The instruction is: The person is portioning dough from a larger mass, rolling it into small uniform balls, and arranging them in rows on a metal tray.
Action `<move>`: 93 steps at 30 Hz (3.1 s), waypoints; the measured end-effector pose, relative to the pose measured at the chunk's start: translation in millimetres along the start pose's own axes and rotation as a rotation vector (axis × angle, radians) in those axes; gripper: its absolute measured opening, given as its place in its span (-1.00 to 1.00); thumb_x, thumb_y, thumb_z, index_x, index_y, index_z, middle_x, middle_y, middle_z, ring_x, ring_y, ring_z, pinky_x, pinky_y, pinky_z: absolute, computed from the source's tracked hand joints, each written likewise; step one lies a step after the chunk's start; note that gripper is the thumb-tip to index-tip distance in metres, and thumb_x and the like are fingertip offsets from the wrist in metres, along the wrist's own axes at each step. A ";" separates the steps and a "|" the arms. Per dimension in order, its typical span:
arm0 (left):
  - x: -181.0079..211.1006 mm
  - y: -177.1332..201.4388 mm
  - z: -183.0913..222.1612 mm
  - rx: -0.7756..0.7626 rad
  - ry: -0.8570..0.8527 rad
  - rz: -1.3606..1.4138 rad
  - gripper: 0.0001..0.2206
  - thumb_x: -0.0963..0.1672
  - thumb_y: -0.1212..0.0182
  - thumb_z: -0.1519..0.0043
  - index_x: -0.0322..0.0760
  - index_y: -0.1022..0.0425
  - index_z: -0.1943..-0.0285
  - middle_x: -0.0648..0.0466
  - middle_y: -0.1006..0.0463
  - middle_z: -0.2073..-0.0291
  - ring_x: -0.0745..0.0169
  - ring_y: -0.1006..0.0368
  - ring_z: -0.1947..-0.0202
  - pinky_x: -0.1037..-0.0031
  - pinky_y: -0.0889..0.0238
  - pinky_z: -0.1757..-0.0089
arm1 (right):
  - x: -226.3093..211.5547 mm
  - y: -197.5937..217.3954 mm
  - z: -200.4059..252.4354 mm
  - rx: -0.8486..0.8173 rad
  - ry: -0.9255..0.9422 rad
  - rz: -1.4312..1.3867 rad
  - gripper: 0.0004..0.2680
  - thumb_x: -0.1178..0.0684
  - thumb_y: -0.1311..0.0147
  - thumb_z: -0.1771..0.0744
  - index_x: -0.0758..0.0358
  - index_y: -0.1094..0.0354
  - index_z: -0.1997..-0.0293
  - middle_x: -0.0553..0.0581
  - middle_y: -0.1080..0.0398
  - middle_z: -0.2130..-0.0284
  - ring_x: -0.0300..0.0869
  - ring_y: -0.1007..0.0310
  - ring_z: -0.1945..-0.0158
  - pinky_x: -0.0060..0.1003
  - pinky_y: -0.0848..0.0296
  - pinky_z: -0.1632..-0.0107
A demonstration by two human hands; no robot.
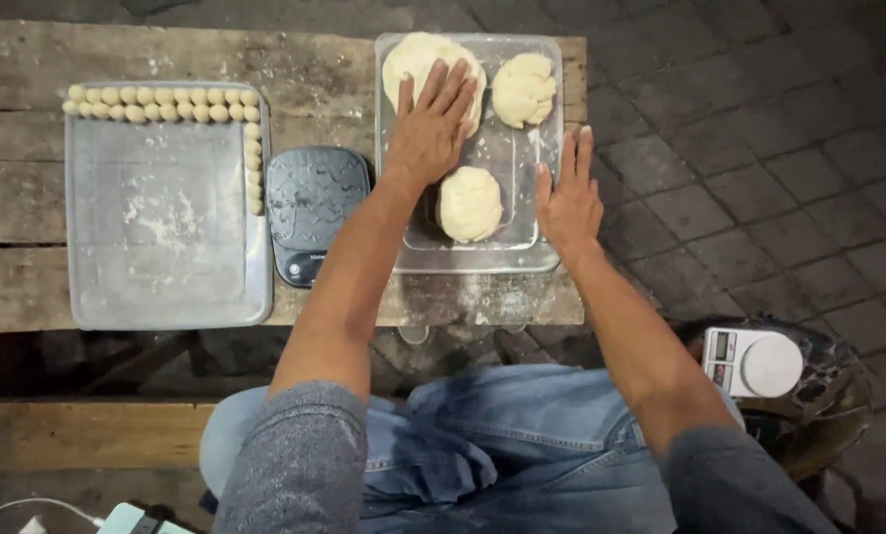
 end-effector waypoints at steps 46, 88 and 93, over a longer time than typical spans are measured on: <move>-44.9 -3.7 -6.9 -0.169 0.101 0.061 -0.37 0.09 0.22 -0.53 0.00 0.44 -0.68 -0.03 0.32 -0.65 -0.11 0.45 -0.61 -0.37 0.41 -0.39 | 0.2 -0.4 2.9 -0.011 0.019 -0.033 -0.47 -0.36 0.49 -0.49 0.10 0.24 -0.65 0.03 0.39 -0.58 0.32 -0.28 -0.40 0.37 -0.23 -0.29; -50.0 -28.1 16.5 -0.250 0.310 0.277 -0.23 0.21 0.29 -0.52 -0.09 0.68 -0.65 0.05 0.74 -0.59 -0.11 0.70 -0.62 -0.29 0.63 -0.40 | -0.2 1.0 4.1 -0.049 -0.008 -0.097 -0.46 -0.35 0.45 -0.47 0.07 0.28 -0.64 0.05 0.39 -0.58 0.30 -0.14 -0.45 0.42 -0.16 -0.29; 16.9 68.5 90.3 -0.109 0.370 0.292 -0.25 0.07 0.15 -0.47 -0.33 0.47 -0.66 -0.17 0.51 -0.61 -0.23 0.49 -0.62 -0.22 0.43 -0.41 | 6.0 -3.3 1.6 -0.052 0.020 -0.088 -0.46 -0.37 0.48 -0.48 0.09 0.28 -0.64 0.04 0.41 -0.58 0.35 -0.24 -0.38 0.39 -0.20 -0.26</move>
Point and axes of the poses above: each hand's wrist, its own z-axis away from the middle knuckle, its own y-axis out of the back of the hand, x = y × z, the point moved 10 cm from there along -z, towards the middle knuckle
